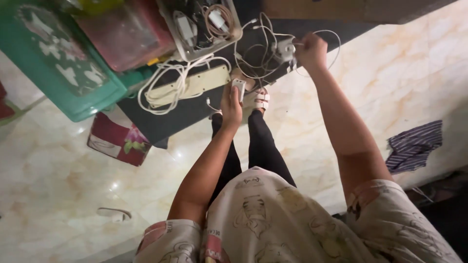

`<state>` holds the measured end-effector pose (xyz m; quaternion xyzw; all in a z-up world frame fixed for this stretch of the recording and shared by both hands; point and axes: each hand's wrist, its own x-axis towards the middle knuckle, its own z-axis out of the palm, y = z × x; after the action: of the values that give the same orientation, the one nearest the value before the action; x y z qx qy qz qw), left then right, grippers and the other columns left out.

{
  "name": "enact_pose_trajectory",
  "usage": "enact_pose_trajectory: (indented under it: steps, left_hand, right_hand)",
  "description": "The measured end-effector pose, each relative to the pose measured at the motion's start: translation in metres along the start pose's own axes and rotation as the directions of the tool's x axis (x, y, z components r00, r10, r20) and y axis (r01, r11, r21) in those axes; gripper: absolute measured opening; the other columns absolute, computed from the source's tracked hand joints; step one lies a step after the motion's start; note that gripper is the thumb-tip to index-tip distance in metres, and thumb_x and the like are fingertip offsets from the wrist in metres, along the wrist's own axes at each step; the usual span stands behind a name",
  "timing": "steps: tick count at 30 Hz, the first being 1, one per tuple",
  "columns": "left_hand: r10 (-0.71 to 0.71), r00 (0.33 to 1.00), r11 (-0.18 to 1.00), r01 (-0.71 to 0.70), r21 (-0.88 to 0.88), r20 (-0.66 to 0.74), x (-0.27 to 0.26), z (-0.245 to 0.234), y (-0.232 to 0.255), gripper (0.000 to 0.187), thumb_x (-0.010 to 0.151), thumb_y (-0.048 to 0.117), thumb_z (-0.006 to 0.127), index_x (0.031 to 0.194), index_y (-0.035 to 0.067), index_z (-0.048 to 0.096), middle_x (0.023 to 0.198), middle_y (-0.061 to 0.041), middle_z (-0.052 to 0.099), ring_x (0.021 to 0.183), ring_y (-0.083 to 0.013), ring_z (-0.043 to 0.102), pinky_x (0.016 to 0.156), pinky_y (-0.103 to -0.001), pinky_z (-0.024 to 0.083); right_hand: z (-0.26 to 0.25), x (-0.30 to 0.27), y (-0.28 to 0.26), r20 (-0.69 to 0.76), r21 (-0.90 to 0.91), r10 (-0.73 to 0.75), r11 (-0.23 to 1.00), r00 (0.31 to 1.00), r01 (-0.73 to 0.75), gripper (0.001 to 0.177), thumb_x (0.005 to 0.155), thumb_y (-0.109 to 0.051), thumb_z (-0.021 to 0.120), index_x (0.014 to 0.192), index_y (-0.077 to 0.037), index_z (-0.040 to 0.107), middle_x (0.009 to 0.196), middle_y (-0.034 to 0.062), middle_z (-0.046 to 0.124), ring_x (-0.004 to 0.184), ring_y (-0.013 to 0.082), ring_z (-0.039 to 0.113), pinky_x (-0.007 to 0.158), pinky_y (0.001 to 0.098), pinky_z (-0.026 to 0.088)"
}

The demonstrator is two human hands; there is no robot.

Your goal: Untangling and organizing various charging cables and power adapters on a desk.

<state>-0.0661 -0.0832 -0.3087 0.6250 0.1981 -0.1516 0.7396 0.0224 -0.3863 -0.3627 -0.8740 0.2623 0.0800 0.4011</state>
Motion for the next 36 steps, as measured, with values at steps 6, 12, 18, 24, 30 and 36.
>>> enact_pose_trajectory:
  steps: [6,12,18,24,30,36]
  left_hand:
    - [-0.041,0.993,0.994,0.029,-0.105,-0.112,0.002,0.021,-0.051,0.041,0.109,0.037,0.049,0.132,0.004,0.058,0.090,0.002,0.059,0.064,-0.0048,0.046,0.053,-0.023,0.035]
    - [-0.045,0.982,0.995,0.029,-0.094,-0.181,-0.001,0.028,-0.053,0.041,0.109,0.042,0.047,0.127,0.007,0.058,0.090,0.001,0.059,0.065,-0.0072,0.051,0.055,-0.024,0.041]
    - [-0.156,0.961,0.968,0.104,-0.227,-0.228,-0.002,0.024,-0.068,0.041,0.106,0.045,0.048,0.128,0.011,0.057,0.091,0.001,0.058,0.065,-0.0069,0.050,0.053,-0.023,0.039]
    - [-0.155,0.969,0.953,0.096,-0.286,-0.193,-0.017,0.014,-0.076,0.034,0.110,0.039,0.048,0.121,0.008,0.059,0.081,0.002,0.054,0.058,-0.0069,0.045,0.050,-0.023,0.034]
    - [-0.134,0.976,0.968,0.092,-0.231,-0.173,-0.022,0.009,-0.074,0.032,0.111,0.037,0.046,0.116,0.008,0.059,0.077,0.002,0.052,0.056,-0.0075,0.044,0.049,-0.024,0.034]
    - [-0.194,0.965,0.948,0.138,-0.286,-0.175,-0.022,0.018,-0.057,0.032,0.108,0.038,0.047,0.118,0.010,0.059,0.080,0.001,0.054,0.058,-0.0073,0.046,0.049,-0.024,0.036]
  right_hand:
    - [-0.013,0.060,0.054,-0.262,0.215,-0.073,0.968,0.962,0.131,0.018,0.087,-0.012,0.081,0.089,-0.004,0.065,0.078,0.0101,0.072,0.070,0.0150,0.066,0.063,0.0304,0.054]
    - [-0.006,0.006,-0.005,-0.392,-0.050,-0.463,0.874,0.795,0.484,0.017,0.096,-0.005,0.064,0.113,-0.006,0.062,0.103,0.0101,0.069,0.081,0.0286,0.068,0.072,0.0382,0.054]
    - [0.064,-0.042,-0.013,0.164,-0.183,-0.377,0.896,0.912,0.404,0.011,0.092,-0.014,0.075,0.099,-0.010,0.067,0.095,0.0146,0.071,0.083,0.0377,0.070,0.067,0.0483,0.055]
    - [0.087,-0.030,-0.019,-0.044,-0.070,-0.156,0.986,0.987,0.153,0.053,0.071,-0.021,0.088,0.109,-0.002,0.058,0.087,0.0183,0.070,0.082,0.0419,0.068,0.068,0.0501,0.055]
    - [0.095,-0.003,0.003,-0.009,-0.372,-0.168,0.916,0.986,0.153,0.026,0.080,-0.014,0.075,0.104,-0.009,0.069,0.100,0.0176,0.070,0.089,0.0417,0.069,0.070,0.0507,0.057]
    - [0.082,0.006,0.009,0.033,-0.397,-0.335,0.860,0.942,0.320,0.012,0.095,-0.022,0.069,0.093,-0.012,0.075,0.109,0.0154,0.069,0.092,0.0378,0.070,0.073,0.0510,0.057]
